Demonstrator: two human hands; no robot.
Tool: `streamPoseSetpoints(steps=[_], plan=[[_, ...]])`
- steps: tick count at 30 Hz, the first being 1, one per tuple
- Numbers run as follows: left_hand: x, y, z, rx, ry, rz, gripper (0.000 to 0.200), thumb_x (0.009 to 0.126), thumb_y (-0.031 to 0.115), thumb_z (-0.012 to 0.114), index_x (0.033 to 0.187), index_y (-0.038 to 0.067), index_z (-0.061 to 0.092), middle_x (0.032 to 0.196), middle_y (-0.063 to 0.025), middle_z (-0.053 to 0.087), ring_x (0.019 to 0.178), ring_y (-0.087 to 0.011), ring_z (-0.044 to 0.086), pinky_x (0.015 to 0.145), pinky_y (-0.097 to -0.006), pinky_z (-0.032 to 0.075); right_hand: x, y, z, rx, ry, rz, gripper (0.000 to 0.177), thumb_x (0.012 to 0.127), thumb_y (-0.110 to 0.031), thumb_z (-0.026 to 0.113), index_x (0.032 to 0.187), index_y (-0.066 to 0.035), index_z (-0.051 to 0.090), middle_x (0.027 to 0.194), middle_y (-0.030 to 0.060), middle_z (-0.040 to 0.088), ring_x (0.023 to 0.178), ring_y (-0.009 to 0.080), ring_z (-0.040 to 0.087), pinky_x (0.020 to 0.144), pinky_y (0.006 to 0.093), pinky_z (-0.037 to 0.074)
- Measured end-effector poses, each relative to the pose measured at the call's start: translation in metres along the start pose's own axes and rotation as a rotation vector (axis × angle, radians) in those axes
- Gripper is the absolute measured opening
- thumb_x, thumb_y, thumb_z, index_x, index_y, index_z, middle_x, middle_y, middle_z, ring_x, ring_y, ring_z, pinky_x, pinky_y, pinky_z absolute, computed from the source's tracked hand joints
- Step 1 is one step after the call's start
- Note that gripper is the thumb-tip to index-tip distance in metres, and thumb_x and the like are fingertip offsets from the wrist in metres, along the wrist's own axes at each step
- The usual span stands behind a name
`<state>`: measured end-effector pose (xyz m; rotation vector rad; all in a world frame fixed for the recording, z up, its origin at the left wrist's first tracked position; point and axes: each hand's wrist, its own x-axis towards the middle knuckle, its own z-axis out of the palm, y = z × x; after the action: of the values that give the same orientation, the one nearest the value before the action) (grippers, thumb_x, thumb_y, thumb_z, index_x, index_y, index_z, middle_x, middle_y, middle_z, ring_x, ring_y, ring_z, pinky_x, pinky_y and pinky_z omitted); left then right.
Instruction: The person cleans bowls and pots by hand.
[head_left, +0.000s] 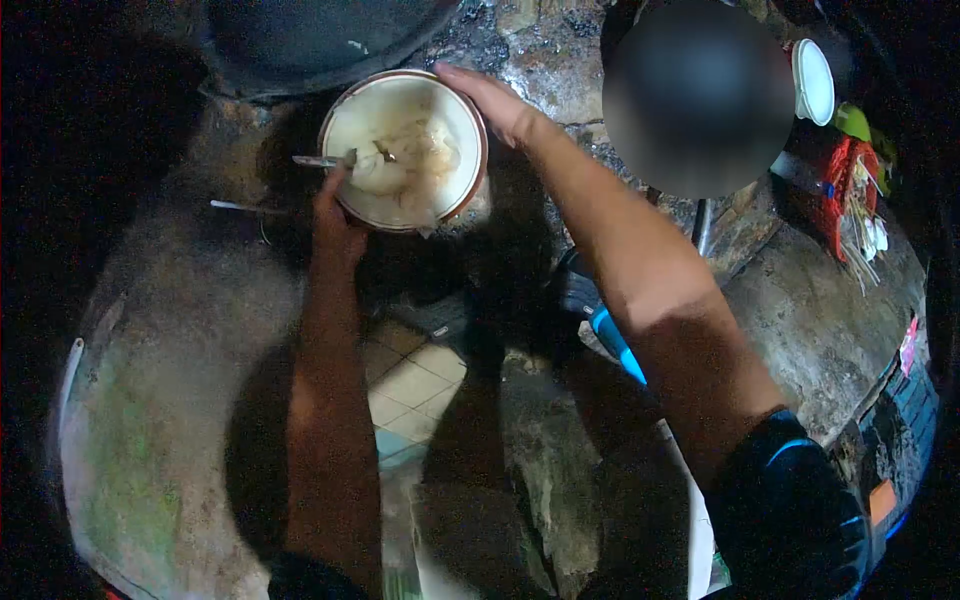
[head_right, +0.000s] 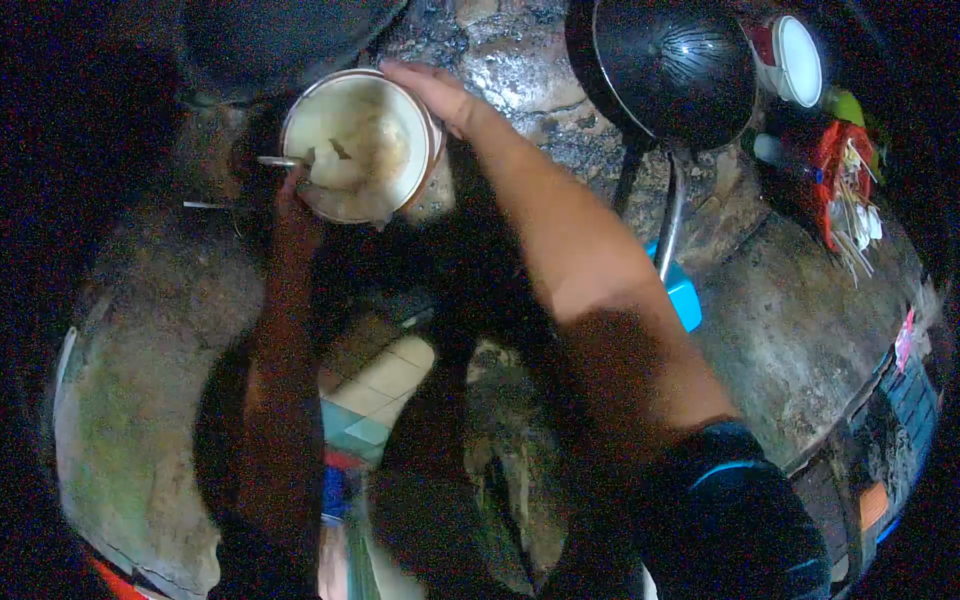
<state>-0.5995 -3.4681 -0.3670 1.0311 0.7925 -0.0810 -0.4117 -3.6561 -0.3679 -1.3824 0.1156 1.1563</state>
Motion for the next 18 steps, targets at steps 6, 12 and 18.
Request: streamPoseSetpoints(steps=[6, 12, 18], plan=[[-0.035, 0.034, 0.06, 0.213, 0.58, 0.441, 0.029, 0.087, 0.016, 0.057, 0.105, -0.005, 0.053, 0.103, -0.0161, 0.057, 0.094, -0.0281, 0.054, 0.083, -0.042, 0.045, -0.017, 0.02, -0.049, 0.572, 0.43, -0.011, 0.052, 0.087, -0.046, 0.054, 0.103, 0.003, 0.057, 0.097, 0.0127, 0.061, 0.084, 0.0198, 0.059, 0.077, 0.0308, 0.049], [0.172, 0.1, 0.079, 1.468, 0.385, 0.476, 0.04, 0.083, 0.036, 0.054, 0.101, 0.001, 0.062, 0.108, -0.0218, 0.057, 0.102, -0.0378, 0.053, 0.089, -0.0435, 0.042, -0.055, 0.003, -0.061, 0.74, 0.532, 0.028, 0.024, 0.095, -0.022, 0.043, 0.089, -0.001, 0.054, 0.08, 0.0096, 0.059, 0.07, 0.0176, 0.059, 0.061, 0.0292, 0.051], [0.24, 0.104, 0.076, 0.227, -0.172, -0.461, 0.037, 0.091, 0.029, 0.052, 0.112, -0.001, 0.058, 0.103, -0.0093, 0.063, 0.094, -0.0209, 0.061, 0.087, -0.0331, 0.048, -0.042, 0.04, -0.09, 0.868, 0.327, 0.024, 0.032, 0.097, -0.028, 0.038, 0.097, -0.001, 0.055, 0.085, 0.0082, 0.061, 0.078, 0.0189, 0.061, 0.07, 0.0305, 0.054]])
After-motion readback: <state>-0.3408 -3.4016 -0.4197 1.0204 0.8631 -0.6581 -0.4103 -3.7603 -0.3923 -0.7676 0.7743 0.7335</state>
